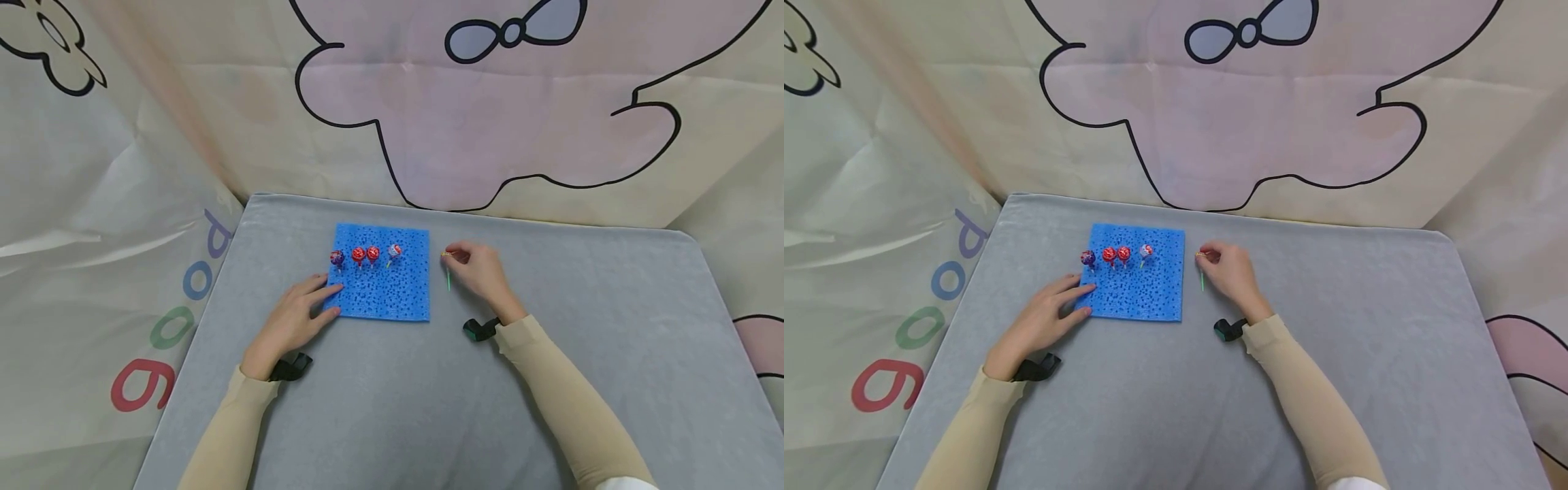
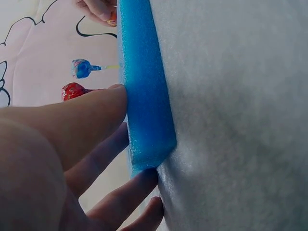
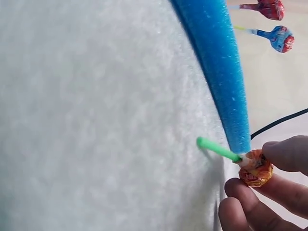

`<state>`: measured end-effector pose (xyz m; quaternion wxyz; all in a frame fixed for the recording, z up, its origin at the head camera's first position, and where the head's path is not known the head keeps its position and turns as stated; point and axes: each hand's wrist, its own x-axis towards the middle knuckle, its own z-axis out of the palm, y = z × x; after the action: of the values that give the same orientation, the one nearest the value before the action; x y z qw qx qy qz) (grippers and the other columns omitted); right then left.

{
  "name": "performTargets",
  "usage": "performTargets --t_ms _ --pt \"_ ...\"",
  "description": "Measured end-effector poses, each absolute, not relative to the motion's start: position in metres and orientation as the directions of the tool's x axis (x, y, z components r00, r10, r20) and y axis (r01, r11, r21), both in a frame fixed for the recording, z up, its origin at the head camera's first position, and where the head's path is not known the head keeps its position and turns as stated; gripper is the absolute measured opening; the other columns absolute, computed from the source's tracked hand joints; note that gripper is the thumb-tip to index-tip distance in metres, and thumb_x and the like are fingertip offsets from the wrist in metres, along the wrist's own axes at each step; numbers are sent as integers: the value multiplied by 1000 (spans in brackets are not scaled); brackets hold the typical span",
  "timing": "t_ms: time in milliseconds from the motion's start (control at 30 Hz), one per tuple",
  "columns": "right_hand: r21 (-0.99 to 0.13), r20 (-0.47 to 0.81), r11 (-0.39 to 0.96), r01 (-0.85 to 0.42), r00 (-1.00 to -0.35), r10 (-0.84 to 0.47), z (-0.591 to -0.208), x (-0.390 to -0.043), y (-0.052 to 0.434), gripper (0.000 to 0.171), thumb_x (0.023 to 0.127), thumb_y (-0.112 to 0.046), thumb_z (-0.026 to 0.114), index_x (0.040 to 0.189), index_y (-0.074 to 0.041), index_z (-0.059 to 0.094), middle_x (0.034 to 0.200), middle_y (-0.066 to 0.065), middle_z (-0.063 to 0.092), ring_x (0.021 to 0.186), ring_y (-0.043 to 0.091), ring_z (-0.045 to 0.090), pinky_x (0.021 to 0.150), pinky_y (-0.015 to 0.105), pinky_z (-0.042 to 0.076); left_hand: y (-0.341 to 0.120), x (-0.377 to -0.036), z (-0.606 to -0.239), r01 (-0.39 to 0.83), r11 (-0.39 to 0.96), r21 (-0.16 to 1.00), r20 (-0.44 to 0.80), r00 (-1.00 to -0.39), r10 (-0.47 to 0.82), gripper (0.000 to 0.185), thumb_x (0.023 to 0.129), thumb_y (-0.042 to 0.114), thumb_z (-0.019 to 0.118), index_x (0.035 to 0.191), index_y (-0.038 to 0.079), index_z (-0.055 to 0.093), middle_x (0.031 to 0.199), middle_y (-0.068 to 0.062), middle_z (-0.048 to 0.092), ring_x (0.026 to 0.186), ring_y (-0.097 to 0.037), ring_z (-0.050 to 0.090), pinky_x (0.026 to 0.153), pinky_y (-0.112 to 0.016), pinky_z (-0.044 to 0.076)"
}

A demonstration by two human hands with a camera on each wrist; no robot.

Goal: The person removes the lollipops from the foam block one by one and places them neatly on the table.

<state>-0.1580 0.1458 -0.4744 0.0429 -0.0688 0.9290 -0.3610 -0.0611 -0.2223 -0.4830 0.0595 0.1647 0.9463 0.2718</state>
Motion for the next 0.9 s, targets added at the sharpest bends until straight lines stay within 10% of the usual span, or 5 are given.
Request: performTargets --t_ms 900 --pt "-598 -18 792 -126 -985 -170 -483 -163 141 27 97 -28 76 107 -3 75 84 11 68 74 25 58 66 32 43 -222 -61 -483 278 796 537 -23 -939 343 52 99 31 73 146 14 62 159 -22 47 150 -45 40 121 -66 32"
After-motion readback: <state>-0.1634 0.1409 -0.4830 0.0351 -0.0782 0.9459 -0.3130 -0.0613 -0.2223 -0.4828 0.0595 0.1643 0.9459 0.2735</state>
